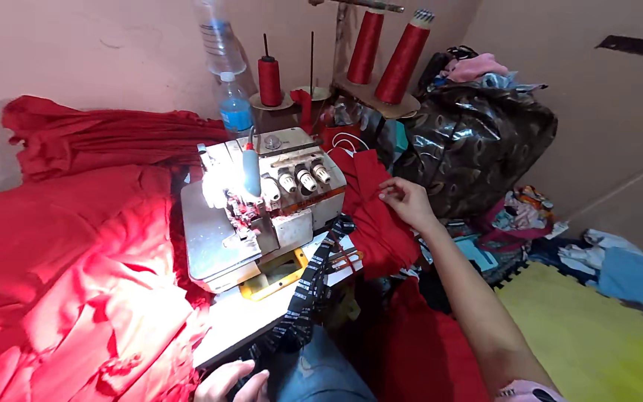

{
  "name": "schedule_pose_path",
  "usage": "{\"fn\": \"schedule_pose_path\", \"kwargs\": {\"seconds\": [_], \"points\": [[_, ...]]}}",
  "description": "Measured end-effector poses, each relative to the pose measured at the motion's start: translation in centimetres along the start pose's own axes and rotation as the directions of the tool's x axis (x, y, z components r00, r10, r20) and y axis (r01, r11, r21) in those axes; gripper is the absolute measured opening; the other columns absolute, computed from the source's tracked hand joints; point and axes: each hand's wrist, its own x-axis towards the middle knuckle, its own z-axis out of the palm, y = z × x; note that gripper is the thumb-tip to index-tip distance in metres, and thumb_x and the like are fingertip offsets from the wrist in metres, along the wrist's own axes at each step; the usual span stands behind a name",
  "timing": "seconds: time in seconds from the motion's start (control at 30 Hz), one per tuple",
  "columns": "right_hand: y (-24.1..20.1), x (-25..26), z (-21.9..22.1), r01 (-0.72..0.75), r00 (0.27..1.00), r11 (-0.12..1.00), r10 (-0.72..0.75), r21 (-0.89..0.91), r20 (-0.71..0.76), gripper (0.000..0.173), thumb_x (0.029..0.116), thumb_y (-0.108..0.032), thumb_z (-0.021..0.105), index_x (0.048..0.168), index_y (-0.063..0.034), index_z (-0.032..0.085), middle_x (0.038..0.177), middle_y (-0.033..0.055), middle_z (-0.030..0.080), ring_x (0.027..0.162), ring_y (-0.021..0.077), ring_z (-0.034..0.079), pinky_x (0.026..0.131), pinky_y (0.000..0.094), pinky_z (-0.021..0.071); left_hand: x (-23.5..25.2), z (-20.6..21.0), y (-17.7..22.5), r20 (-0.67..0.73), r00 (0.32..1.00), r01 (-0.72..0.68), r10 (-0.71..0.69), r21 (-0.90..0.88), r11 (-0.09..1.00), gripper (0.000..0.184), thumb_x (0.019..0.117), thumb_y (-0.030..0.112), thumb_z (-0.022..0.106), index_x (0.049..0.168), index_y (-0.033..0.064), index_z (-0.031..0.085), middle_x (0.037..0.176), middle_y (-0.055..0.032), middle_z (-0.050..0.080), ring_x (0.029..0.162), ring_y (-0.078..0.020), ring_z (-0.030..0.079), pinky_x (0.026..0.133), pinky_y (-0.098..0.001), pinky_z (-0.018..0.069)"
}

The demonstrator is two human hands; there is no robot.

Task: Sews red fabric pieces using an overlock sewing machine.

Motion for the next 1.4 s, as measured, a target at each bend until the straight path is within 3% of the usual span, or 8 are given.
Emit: {"fn": "schedule_pose_path", "kwargs": {"seconds": [0.1,0.37,0.67,0.83,1.0,1.17,1.3,1.4], "points": [[-0.1,0.0,0.2,0.115,0.991,0.986,-0.123,-0.120,-0.060,0.016,0.0929,-0.004,0.070,0.107,0.0005,0.076,0.102,0.0183,0.076,0.096,0.0372,0.073,0.088,0.0619,0.0530,0.2,0.4,0.0,0.018,1.000,-0.010,0.010,0.003,1.000,0.012,0.1021,0.019,0.058,0.100,0.0095,0.064,0.109,-0.0124,0.057,0.113,-0.0183,0.053,0.106,-0.0226,0.0367],[0.0,0.0,-1.1,-0.048,0.986,0.810,0.131,0.584,-0.101,0.023,0.0987,-0.002,0.056,0.121,-0.0059,0.061,0.109,-0.0013,0.065,0.093,0.0026,0.063,0.083,0.0243,0.0550,0.8,0.3,-0.4,0.059,0.998,0.026,-0.028,0.033,0.999,0.012,0.1008,0.018,0.057,0.099,0.0090,0.065,0.108,-0.0138,0.059,0.108,-0.0200,0.053,0.101,-0.0229,0.0381],[0.6,0.8,0.4,-0.016,0.998,0.978,0.028,0.207,-0.057,0.024,0.0870,0.001,0.076,0.111,0.0046,0.072,0.100,0.0165,0.075,0.083,0.0180,0.073,0.079,0.0346,0.0602,1.5,1.4,-0.3,0.113,0.991,0.072,-0.076,0.042,0.997,0.015,0.0981,0.019,0.060,0.096,0.0086,0.071,0.106,-0.0175,0.067,0.100,-0.0224,0.059,0.093,-0.0262,0.0434],[0.1,0.6,0.1,-0.042,0.999,0.924,0.043,0.381,0.006,0.023,0.0946,0.001,0.064,0.117,0.0018,0.065,0.104,0.0085,0.068,0.085,0.0061,0.065,0.080,0.0247,0.0562,5.5,5.2,0.5,0.094,0.991,0.116,-0.093,-0.290,0.950,0.012,0.0961,0.017,0.062,0.097,0.0073,0.067,0.107,-0.0113,0.065,0.106,-0.0084,0.062,0.094,-0.0160,0.0485],[0.1,0.1,0.1,-0.081,0.996,0.776,0.079,0.625,0.031,0.026,0.0974,0.002,0.053,0.120,-0.0076,0.060,0.111,-0.0016,0.064,0.093,0.0038,0.064,0.082,0.0251,0.0563,14.1,14.6,1.8,0.243,0.969,0.177,-0.032,-0.602,0.779,0.025,0.0987,0.006,0.056,0.117,-0.0102,0.063,0.114,-0.0220,0.064,0.095,-0.0170,0.067,0.080,-0.0266,0.0571],[-1.3,-1.5,-1.3,0.014,1.000,0.800,-0.023,0.600,0.007,0.026,0.0911,0.000,0.060,0.116,-0.0084,0.062,0.099,-0.0066,0.067,0.088,0.0011,0.065,0.083,0.0228,0.0577,20.5,18.1,3.3,0.492,0.854,0.482,-0.169,-0.627,0.612,0.053,0.0984,0.026,0.063,0.136,-0.0091,0.054,0.134,-0.0253,0.059,0.121,-0.0275,0.061,0.099,-0.0389,0.0521],[-3.9,-2.9,-1.8,0.176,0.979,0.833,-0.095,0.524,-0.178,0.021,0.0940,-0.003,0.061,0.113,-0.0108,0.065,0.100,-0.0101,0.070,0.088,-0.0015,0.067,0.082,0.0206,0.0587,21.5,18.8,5.2,0.220,0.940,0.338,-0.261,-0.717,0.609,0.016,0.0966,0.012,0.063,0.097,-0.0026,0.068,0.085,-0.0041,0.068,0.076,-0.0016,0.063,0.071,-0.0179,0.0521],[-5.8,-4.3,-1.8,0.236,0.959,0.765,-0.083,0.600,-0.271,0.021,0.0943,-0.006,0.064,0.112,-0.0168,0.065,0.103,-0.0121,0.071,0.091,0.0002,0.068,0.084,0.0206,0.0590,21.6,17.1,5.8,0.220,0.960,0.279,-0.173,-0.711,0.645,0.031,0.0962,0.016,0.066,0.119,-0.0049,0.065,0.109,-0.0140,0.068,0.102,-0.0147,0.064,0.089,-0.0287,0.0528]]}}
